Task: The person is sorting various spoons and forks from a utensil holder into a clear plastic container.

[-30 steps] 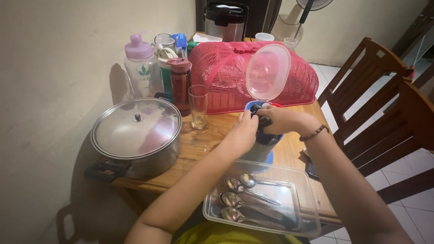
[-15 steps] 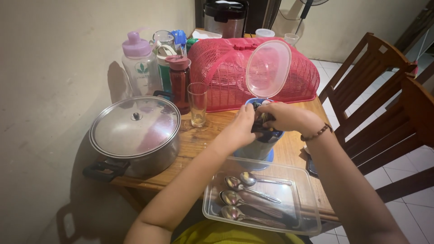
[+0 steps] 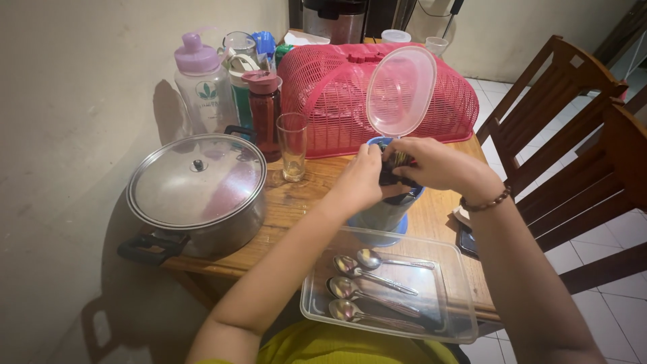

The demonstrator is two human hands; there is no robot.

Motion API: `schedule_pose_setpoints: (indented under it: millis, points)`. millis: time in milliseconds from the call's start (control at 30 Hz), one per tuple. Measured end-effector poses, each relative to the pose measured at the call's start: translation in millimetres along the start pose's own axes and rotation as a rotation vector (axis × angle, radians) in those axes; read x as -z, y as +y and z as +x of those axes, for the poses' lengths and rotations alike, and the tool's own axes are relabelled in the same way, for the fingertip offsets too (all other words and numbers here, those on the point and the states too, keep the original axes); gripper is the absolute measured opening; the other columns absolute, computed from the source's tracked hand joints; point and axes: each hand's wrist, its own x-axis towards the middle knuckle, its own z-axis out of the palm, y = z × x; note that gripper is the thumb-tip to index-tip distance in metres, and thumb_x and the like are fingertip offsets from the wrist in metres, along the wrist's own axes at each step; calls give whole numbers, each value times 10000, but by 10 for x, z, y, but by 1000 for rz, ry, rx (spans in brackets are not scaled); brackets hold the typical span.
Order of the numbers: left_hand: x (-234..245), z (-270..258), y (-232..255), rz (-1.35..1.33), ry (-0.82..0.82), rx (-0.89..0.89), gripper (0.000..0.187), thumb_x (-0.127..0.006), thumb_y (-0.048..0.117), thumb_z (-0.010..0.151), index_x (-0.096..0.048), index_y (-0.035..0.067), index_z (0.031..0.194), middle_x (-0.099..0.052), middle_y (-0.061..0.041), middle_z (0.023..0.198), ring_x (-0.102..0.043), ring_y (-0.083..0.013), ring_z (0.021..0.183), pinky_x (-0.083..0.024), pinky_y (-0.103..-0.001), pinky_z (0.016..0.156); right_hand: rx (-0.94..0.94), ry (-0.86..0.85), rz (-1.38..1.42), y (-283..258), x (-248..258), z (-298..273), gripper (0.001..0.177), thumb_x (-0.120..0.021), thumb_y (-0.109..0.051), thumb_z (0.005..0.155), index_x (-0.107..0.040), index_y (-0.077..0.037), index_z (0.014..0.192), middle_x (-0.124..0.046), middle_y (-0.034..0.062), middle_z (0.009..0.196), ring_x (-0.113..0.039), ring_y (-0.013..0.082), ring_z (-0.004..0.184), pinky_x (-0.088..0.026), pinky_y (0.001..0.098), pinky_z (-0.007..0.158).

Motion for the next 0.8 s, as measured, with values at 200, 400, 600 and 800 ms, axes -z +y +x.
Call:
schedule_pose_setpoints:
  millis: [200,400,600,800]
  points:
    - [-140,74,-99,51,7,22,759,-880,450,675,-464,12,1134,-530,-208,1144,-640,-503,1120,-550,-564,976,43,51,26,-56,35,-69,357,-728,-175,870,-634,-64,1196,-685,210,1075,-660,462,1086,-558,561,830]
    - [-141,81,-37,-135,83,135,790,-821,444,741,-370,12,1225,-508,-246,1190,-625,-524,1143,-541,-593,989,56,94,123,-119,96,-133,341,-717,-153,883,-648,-84,1210,-699,200,1112,-686,410,1097,-593,522,804]
    - [-323,204,-140,87,229,-127,603,-803,430,784,-561,42,1178,-425,-160,1098,-541,-533,1088,-505,-594,930,57,108,82,-460,355,-272,283,-661,-161,944,-645,-30,1195,-686,199,1077,-708,430,1028,-606,542,806]
    - [-217,208,-14,-153,55,-316,278,-441,214,1023,-496,126,1281,-481,-194,1284,-445,-407,1177,-342,-540,1029,42,135,-67,-646,441,-467,276,-592,-172,983,-583,-103,1250,-666,97,1208,-650,273,1067,-539,421,851]
